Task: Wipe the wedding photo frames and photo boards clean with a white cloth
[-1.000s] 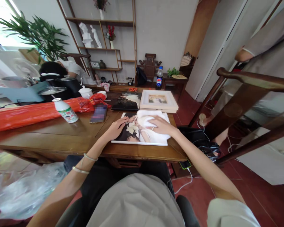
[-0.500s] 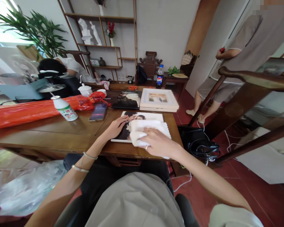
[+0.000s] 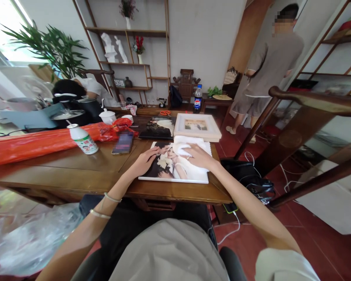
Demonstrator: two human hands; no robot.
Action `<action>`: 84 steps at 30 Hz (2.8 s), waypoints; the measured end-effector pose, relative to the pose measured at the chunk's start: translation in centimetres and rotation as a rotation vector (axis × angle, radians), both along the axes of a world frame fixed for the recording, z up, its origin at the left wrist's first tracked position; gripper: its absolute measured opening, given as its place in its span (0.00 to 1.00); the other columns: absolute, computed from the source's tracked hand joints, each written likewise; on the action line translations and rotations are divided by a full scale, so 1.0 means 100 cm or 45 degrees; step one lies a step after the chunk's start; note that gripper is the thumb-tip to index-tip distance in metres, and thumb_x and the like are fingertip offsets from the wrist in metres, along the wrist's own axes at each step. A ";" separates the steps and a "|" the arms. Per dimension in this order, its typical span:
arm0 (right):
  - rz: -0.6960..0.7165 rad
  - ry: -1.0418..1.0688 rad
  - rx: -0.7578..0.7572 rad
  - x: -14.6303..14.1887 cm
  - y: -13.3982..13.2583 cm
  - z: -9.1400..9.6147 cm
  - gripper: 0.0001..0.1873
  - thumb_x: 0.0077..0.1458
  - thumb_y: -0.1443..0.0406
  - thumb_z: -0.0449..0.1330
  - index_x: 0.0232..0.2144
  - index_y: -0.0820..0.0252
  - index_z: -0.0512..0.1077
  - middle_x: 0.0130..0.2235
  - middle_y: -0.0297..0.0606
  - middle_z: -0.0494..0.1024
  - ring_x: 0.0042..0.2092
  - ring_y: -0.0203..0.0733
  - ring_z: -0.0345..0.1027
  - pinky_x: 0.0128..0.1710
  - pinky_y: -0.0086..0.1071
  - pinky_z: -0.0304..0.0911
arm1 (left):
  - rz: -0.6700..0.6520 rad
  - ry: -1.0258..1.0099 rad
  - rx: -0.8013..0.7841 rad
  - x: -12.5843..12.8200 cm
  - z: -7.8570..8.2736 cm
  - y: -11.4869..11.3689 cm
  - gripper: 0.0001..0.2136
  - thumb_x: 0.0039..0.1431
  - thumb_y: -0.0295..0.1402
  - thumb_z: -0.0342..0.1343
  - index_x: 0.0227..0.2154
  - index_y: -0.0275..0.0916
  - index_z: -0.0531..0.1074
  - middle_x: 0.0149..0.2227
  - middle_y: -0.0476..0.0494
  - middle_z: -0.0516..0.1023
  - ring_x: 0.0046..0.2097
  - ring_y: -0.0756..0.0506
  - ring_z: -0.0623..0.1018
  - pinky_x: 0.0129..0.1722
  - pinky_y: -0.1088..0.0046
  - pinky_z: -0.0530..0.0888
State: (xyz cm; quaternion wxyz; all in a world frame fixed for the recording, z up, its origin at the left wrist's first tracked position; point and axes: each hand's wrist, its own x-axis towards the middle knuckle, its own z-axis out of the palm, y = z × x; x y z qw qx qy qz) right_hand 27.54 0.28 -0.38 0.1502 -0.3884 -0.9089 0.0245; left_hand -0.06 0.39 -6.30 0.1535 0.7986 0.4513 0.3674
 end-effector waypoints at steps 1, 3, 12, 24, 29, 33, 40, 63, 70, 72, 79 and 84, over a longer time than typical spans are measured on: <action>0.018 -0.017 0.010 -0.002 -0.005 0.000 0.17 0.59 0.65 0.51 0.49 0.59 0.72 0.56 0.46 0.70 0.62 0.53 0.53 0.58 0.48 0.54 | -0.003 -0.008 0.004 0.000 0.000 0.000 0.18 0.63 0.33 0.41 0.49 0.33 0.71 0.56 0.35 0.69 0.60 0.41 0.67 0.61 0.60 0.60; 0.069 -0.057 0.008 -0.007 -0.025 0.003 0.17 0.57 0.68 0.52 0.47 0.60 0.74 0.56 0.48 0.69 0.63 0.54 0.52 0.57 0.49 0.54 | -0.007 -0.012 0.016 0.000 -0.001 0.001 0.18 0.62 0.32 0.41 0.48 0.33 0.71 0.56 0.35 0.69 0.59 0.41 0.67 0.61 0.58 0.60; 0.276 -0.059 -0.043 -0.015 -0.094 0.012 0.14 0.45 0.75 0.56 0.34 0.59 0.76 0.63 0.44 0.59 0.64 0.51 0.48 0.62 0.48 0.46 | -0.002 0.037 0.039 0.000 -0.001 0.001 0.18 0.62 0.32 0.41 0.50 0.36 0.71 0.57 0.39 0.69 0.59 0.43 0.67 0.61 0.61 0.62; -0.030 -0.099 0.040 0.003 0.008 -0.005 0.18 0.61 0.64 0.49 0.50 0.57 0.71 0.58 0.45 0.67 0.64 0.55 0.50 0.60 0.57 0.45 | 0.011 0.040 0.009 0.000 0.001 -0.001 0.19 0.63 0.32 0.41 0.50 0.31 0.70 0.57 0.34 0.68 0.60 0.42 0.67 0.61 0.61 0.60; 0.147 -0.169 0.061 -0.016 -0.063 -0.003 0.18 0.52 0.72 0.54 0.43 0.55 0.76 0.63 0.40 0.59 0.65 0.55 0.43 0.61 0.58 0.42 | 0.011 0.047 0.045 -0.001 -0.003 0.003 0.18 0.62 0.30 0.41 0.49 0.32 0.71 0.57 0.36 0.69 0.59 0.42 0.68 0.61 0.61 0.61; 0.234 -0.211 0.037 -0.024 -0.104 -0.003 0.22 0.45 0.74 0.55 0.43 0.58 0.76 0.66 0.41 0.53 0.67 0.56 0.36 0.62 0.57 0.36 | -0.004 0.051 0.060 -0.001 -0.005 0.005 0.19 0.62 0.30 0.41 0.49 0.30 0.71 0.56 0.33 0.69 0.60 0.42 0.67 0.61 0.62 0.60; 0.149 -0.166 0.007 -0.013 -0.040 0.001 0.17 0.55 0.70 0.53 0.45 0.59 0.74 0.60 0.46 0.65 0.66 0.51 0.44 0.61 0.53 0.44 | 0.002 0.047 0.046 -0.002 -0.003 0.003 0.18 0.62 0.30 0.41 0.49 0.33 0.71 0.57 0.36 0.69 0.60 0.42 0.67 0.61 0.61 0.61; 0.019 -0.230 -0.045 -0.057 -0.042 0.009 0.20 0.58 0.67 0.51 0.51 0.51 0.71 0.63 0.41 0.58 0.65 0.56 0.45 0.58 0.59 0.45 | -0.019 0.085 0.060 -0.002 -0.004 0.005 0.18 0.62 0.29 0.41 0.50 0.34 0.70 0.58 0.37 0.68 0.60 0.42 0.66 0.61 0.59 0.61; -0.168 -0.277 0.028 -0.086 -0.036 0.005 0.19 0.60 0.63 0.51 0.50 0.57 0.72 0.60 0.51 0.62 0.62 0.64 0.49 0.57 0.60 0.46 | -0.033 0.028 0.033 -0.003 -0.006 0.008 0.18 0.61 0.29 0.42 0.50 0.34 0.71 0.57 0.36 0.69 0.60 0.41 0.66 0.61 0.59 0.61; -0.085 -0.283 0.085 -0.101 -0.064 -0.001 0.17 0.58 0.64 0.53 0.48 0.58 0.74 0.59 0.54 0.62 0.61 0.64 0.49 0.57 0.58 0.46 | -0.073 0.006 0.027 -0.004 -0.005 0.008 0.17 0.59 0.29 0.45 0.49 0.35 0.72 0.57 0.37 0.69 0.60 0.40 0.66 0.60 0.59 0.62; 0.069 -0.319 0.168 -0.117 -0.124 -0.010 0.14 0.54 0.64 0.56 0.40 0.60 0.77 0.59 0.55 0.62 0.61 0.65 0.49 0.56 0.60 0.47 | -0.086 0.006 0.008 -0.005 -0.001 0.006 0.17 0.60 0.28 0.44 0.48 0.33 0.72 0.57 0.35 0.68 0.59 0.39 0.68 0.59 0.60 0.64; 0.026 -0.162 0.037 -0.092 -0.073 0.007 0.17 0.59 0.64 0.50 0.47 0.59 0.73 0.55 0.50 0.69 0.53 0.53 0.64 0.53 0.46 0.57 | -0.086 0.030 0.032 -0.004 -0.003 0.008 0.18 0.60 0.28 0.43 0.49 0.34 0.71 0.57 0.36 0.69 0.60 0.40 0.66 0.59 0.59 0.63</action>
